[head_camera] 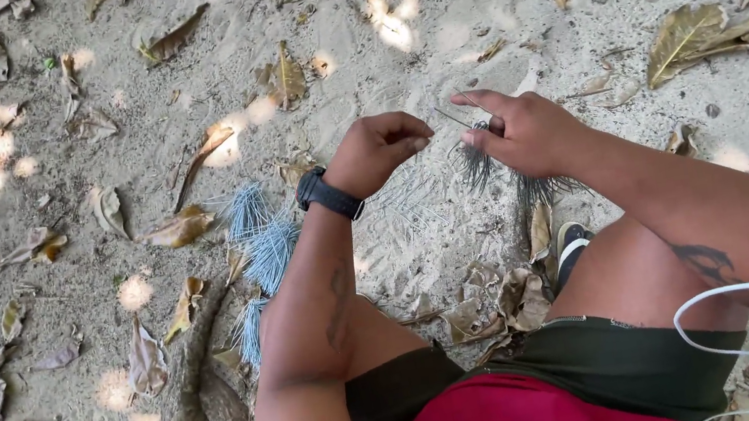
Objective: Tying bundles of blue plastic bristles together using wire and a small hook tool
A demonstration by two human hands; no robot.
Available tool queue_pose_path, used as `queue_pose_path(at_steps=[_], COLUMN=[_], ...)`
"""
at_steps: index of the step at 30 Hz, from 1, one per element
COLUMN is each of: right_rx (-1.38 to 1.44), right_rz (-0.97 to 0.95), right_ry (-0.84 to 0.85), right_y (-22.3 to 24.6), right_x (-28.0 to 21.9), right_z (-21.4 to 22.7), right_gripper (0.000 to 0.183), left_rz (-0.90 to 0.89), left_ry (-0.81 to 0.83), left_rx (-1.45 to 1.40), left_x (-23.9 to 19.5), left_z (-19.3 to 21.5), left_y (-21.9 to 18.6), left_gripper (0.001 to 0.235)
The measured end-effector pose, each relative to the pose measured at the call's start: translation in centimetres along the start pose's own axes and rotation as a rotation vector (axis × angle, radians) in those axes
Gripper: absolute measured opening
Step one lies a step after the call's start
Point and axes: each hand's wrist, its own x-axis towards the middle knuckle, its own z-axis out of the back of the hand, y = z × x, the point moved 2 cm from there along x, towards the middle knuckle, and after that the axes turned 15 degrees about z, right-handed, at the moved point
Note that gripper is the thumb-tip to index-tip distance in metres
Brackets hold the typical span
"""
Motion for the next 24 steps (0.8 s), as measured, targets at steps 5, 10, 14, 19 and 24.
queue_pose_path(at_steps=[5, 10, 14, 19, 24], right_rx=[-0.002, 0.055, 0.03, 0.004, -0.061], right_rz=[0.028, 0.033, 0.083, 0.168, 0.171], right_ry=[0.004, -0.014, -0.03, -0.035, -0.057], right_y=[0.1, 1.4, 1.5, 1.5, -0.2], right_x=[0.0, -0.3, -0.8, -0.5, 0.0], right_z=[-0.1, 0.4, 0.3, 1.1, 1.9], right_gripper=[0.051, 0.04, 0.023, 0.024, 0.019], left_rz=[-0.047, 0.106, 0.307, 0.643, 0.809], left_ry=[0.06, 0.1, -0.114, -0.148, 0.131], left_rx=[-0.013, 0.172, 0.332, 0.744, 0.819], left_x=[-0.8, 2.7, 9.3, 15.8, 15.3], left_z=[-0.4, -0.3, -0.7, -4.7, -11.4], left_y=[-1.0, 3.0, 14.0, 30.7, 35.3], left_gripper=[0.016, 0.02, 0.031, 0.042, 0.044])
